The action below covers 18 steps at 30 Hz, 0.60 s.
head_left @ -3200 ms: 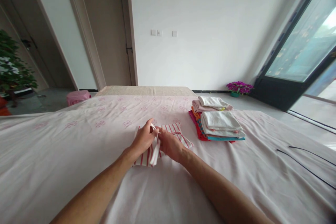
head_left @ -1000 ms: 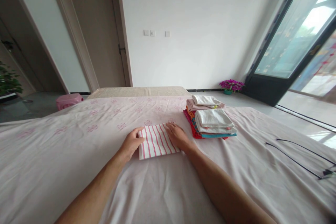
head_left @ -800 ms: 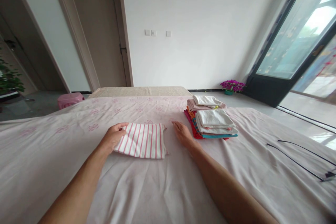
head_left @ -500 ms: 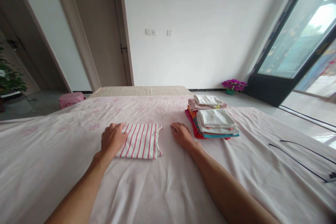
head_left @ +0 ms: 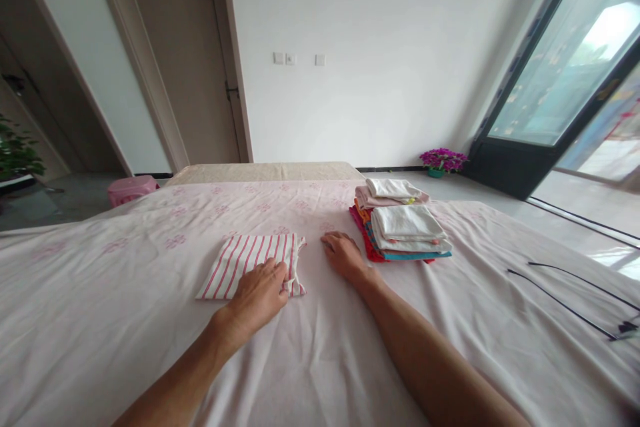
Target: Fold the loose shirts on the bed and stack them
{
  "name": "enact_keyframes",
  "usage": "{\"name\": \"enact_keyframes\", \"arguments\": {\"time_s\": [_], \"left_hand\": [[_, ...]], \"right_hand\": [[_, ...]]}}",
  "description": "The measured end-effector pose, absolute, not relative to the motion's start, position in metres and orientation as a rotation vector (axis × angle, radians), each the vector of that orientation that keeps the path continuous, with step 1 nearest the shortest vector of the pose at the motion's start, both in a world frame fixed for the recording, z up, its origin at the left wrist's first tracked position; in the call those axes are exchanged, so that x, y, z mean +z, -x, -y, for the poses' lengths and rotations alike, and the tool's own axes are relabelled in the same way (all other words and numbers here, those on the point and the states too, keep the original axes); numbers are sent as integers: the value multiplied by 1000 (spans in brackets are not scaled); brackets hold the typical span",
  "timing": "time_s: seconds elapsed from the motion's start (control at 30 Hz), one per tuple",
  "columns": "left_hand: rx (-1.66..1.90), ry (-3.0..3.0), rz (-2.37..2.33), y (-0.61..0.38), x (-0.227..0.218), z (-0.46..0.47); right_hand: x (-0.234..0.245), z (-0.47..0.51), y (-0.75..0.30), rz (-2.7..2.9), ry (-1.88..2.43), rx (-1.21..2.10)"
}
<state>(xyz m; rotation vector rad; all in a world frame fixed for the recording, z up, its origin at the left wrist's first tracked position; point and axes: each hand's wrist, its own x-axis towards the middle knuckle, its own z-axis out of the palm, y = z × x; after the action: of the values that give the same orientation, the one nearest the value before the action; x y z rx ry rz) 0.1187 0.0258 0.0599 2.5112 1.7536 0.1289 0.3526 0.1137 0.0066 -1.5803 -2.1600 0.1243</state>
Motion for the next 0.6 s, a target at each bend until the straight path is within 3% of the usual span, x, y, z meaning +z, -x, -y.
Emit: {"name": "enact_keyframes", "arguments": {"time_s": [0.17,0.43,0.6], "left_hand": [[154,-2386,-1826,-109,64,-38],[554,-2295,-1733,-117,66,-38],[475,-2382,-1621,-127,50,-31]], "right_hand": [[7,-113,-351,2156,1590,117],[8,-113,-348,2160,1602,105],[7,-114,-350,2157,1594,96]]}}
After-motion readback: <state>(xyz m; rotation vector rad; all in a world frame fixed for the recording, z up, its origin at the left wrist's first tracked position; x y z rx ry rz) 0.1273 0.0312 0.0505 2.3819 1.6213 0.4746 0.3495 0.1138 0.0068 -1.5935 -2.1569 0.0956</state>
